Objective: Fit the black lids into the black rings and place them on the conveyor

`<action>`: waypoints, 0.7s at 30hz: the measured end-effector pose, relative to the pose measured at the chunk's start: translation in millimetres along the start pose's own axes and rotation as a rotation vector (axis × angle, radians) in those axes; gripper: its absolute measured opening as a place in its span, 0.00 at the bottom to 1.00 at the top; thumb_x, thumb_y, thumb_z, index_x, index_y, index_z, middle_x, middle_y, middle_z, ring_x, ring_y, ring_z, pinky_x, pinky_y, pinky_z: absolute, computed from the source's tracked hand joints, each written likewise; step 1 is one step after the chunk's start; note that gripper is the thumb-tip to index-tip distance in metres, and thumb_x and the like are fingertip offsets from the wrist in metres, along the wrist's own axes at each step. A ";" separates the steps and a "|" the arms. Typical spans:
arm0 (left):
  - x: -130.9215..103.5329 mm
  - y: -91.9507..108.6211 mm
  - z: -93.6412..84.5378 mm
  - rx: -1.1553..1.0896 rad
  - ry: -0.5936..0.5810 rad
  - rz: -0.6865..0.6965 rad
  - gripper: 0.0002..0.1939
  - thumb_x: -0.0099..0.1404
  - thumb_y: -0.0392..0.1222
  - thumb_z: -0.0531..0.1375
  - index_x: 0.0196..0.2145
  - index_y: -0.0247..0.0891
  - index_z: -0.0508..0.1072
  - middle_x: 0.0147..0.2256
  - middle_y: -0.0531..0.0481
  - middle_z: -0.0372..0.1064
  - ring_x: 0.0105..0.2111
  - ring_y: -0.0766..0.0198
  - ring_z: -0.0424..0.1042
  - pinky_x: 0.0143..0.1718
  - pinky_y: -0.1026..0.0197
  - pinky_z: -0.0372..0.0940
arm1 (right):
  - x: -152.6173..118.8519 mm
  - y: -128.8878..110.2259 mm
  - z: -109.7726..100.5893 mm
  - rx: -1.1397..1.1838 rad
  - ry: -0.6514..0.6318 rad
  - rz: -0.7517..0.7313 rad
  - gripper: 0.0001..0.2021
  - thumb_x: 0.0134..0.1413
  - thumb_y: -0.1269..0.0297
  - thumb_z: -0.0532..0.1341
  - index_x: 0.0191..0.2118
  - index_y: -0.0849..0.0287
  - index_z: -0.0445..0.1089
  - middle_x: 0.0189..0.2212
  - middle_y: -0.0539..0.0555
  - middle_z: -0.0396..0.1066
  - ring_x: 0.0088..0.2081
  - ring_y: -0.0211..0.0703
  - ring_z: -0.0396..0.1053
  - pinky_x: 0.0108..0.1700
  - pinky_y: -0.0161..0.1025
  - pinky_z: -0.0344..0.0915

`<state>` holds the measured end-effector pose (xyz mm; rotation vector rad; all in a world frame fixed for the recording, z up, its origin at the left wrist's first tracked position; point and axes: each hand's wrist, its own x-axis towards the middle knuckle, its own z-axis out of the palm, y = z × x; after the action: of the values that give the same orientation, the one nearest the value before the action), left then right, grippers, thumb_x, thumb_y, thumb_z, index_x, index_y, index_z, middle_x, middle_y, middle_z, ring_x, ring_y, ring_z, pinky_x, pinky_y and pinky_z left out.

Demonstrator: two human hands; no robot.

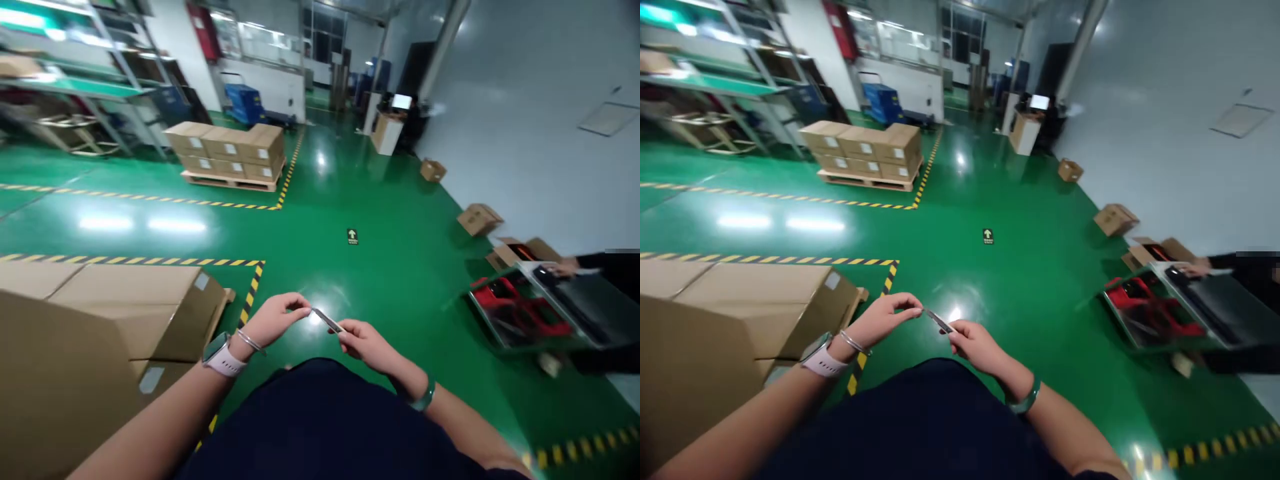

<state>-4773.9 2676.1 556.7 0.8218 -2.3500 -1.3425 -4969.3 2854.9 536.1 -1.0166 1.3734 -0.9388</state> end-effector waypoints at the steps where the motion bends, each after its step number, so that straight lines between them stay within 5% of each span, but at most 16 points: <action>1: 12.7 -16.0 -15.4 -0.013 0.030 -0.037 0.18 0.61 0.58 0.58 0.32 0.40 0.76 0.32 0.49 0.76 0.35 0.57 0.73 0.38 0.58 0.66 | 33.8 -7.9 -4.9 -0.047 -0.033 -0.008 0.17 0.62 0.51 0.59 0.45 0.60 0.72 0.24 0.47 0.64 0.21 0.34 0.51 0.24 0.34 0.47; 6: 88.7 -89.5 -108.5 -0.066 0.138 -0.134 0.18 0.62 0.58 0.56 0.30 0.39 0.73 0.30 0.49 0.73 0.34 0.56 0.71 0.39 0.57 0.63 | 197.9 -55.6 -10.4 -0.349 -0.071 -0.075 0.11 0.64 0.60 0.56 0.36 0.60 0.71 0.25 0.49 0.66 0.26 0.37 0.58 0.30 0.35 0.52; 11: 175.1 -134.3 -211.8 -0.052 0.147 -0.134 0.16 0.63 0.55 0.55 0.30 0.39 0.71 0.30 0.49 0.70 0.34 0.56 0.67 0.38 0.55 0.58 | 337.7 -117.4 -10.3 -0.434 -0.031 -0.084 0.08 0.63 0.66 0.56 0.34 0.60 0.70 0.25 0.48 0.67 0.29 0.37 0.61 0.34 0.35 0.54; 17: 281.2 -194.1 -306.3 -0.102 0.131 -0.124 0.18 0.64 0.56 0.56 0.29 0.39 0.70 0.30 0.50 0.69 0.35 0.55 0.66 0.40 0.54 0.57 | 498.1 -153.9 -30.0 -0.311 0.040 -0.057 0.12 0.63 0.66 0.53 0.44 0.62 0.72 0.24 0.48 0.66 0.24 0.35 0.59 0.28 0.33 0.53; 21: 347.5 -255.9 -378.8 -0.195 0.247 -0.199 0.21 0.66 0.59 0.53 0.30 0.39 0.69 0.31 0.48 0.69 0.37 0.55 0.67 0.44 0.54 0.59 | 626.6 -176.8 -43.3 -0.040 -0.091 0.011 0.19 0.59 0.54 0.58 0.49 0.62 0.71 0.21 0.45 0.63 0.19 0.33 0.53 0.22 0.33 0.48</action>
<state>-4765.3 2102.8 526.1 1.1125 -1.9572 -1.4282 -5001.1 2203.6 511.7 -1.0680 1.3250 -0.8499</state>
